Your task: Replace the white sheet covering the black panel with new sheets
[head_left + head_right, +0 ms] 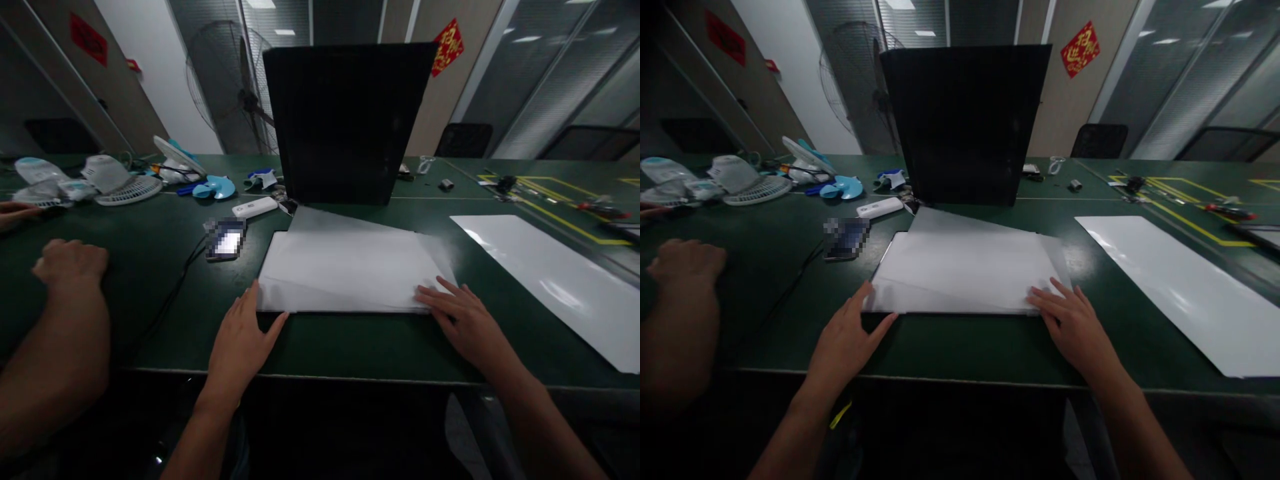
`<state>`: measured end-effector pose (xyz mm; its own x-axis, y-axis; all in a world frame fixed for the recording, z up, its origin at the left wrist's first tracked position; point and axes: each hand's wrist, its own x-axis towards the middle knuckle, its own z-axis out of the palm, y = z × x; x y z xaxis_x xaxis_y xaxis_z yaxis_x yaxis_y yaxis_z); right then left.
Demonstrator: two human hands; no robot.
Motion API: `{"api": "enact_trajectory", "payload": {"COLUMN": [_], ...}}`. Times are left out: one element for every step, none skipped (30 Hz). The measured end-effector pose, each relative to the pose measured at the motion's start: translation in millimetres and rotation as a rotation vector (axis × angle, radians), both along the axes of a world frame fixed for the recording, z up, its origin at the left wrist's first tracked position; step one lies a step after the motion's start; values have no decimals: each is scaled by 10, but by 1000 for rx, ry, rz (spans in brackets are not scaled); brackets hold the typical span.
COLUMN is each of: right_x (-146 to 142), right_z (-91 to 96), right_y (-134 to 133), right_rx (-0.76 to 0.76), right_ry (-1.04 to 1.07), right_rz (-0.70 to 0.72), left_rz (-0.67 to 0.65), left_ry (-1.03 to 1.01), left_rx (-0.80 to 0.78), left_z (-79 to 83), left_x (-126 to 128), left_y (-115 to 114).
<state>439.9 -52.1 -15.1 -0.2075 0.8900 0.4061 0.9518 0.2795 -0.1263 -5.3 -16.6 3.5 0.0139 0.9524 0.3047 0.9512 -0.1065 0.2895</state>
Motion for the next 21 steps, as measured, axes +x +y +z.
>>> {"api": "enact_trajectory", "payload": {"right_x": [0, -3, -5, -6, -6, -4, -2, 1, 1, -1, -8, -21, -39, -62, -87, -107, -115, -102, -59, 21, 145], "right_z": [7, 16, 25, 33, 40, 44, 47, 47, 46, 44, 41, 40, 39, 41, 44, 50, 58, 67, 78, 88, 97], "right_y": [-4, -5, -6, -5, -3, -1, 2, 4, 7, 9, 11, 13, 13, 12, 10, 6, 0, -8, -19, -33, -53], "right_rx": [-7, -11, -10, -5, 3, 14, 24, 32, 40, 48, 51, 53, 49, 41, 29, 21, 19, 23, 36, 55, 75], "right_ry": [16, 30, 42, 50, 54, 53, 48, 41, 35, 30, 27, 27, 26, 22, 14, 2, -11, -24, -34, -38, -39], "right_rz": [21, 44, 65, 82, 91, 90, 81, 65, 45, 24, 6, -9, -17, -21, -20, -20, -23, -34, -59, -103, -162], "left_rz": [20, 35, 42, 39, 29, 14, -4, -25, -46, -63, -75, -83, -87, -89, -90, -92, -96, -99, -101, -99, -95], "left_ry": [-14, -27, -35, -37, -34, -27, -17, -6, 5, 15, 25, 33, 38, 41, 42, 41, 39, 37, 35, 36, 37], "left_rx": [-5, -3, 0, 5, 9, 12, 15, 19, 26, 34, 41, 48, 54, 59, 65, 71, 79, 86, 92, 95, 95], "left_z": [9, 18, 28, 38, 45, 51, 53, 51, 47, 40, 32, 24, 17, 10, 3, -3, -8, -12, -15, -16, -15], "left_x": [7, 13, 17, 19, 18, 15, 10, 4, -3, -9, -14, -17, -20, -22, -24, -27, -29, -32, -35, -37, -39], "left_y": [-5, -8, -9, -9, -8, -5, -3, 0, 2, 4, 5, 5, 6, 6, 6, 8, 9, 10, 11, 12, 11]}}
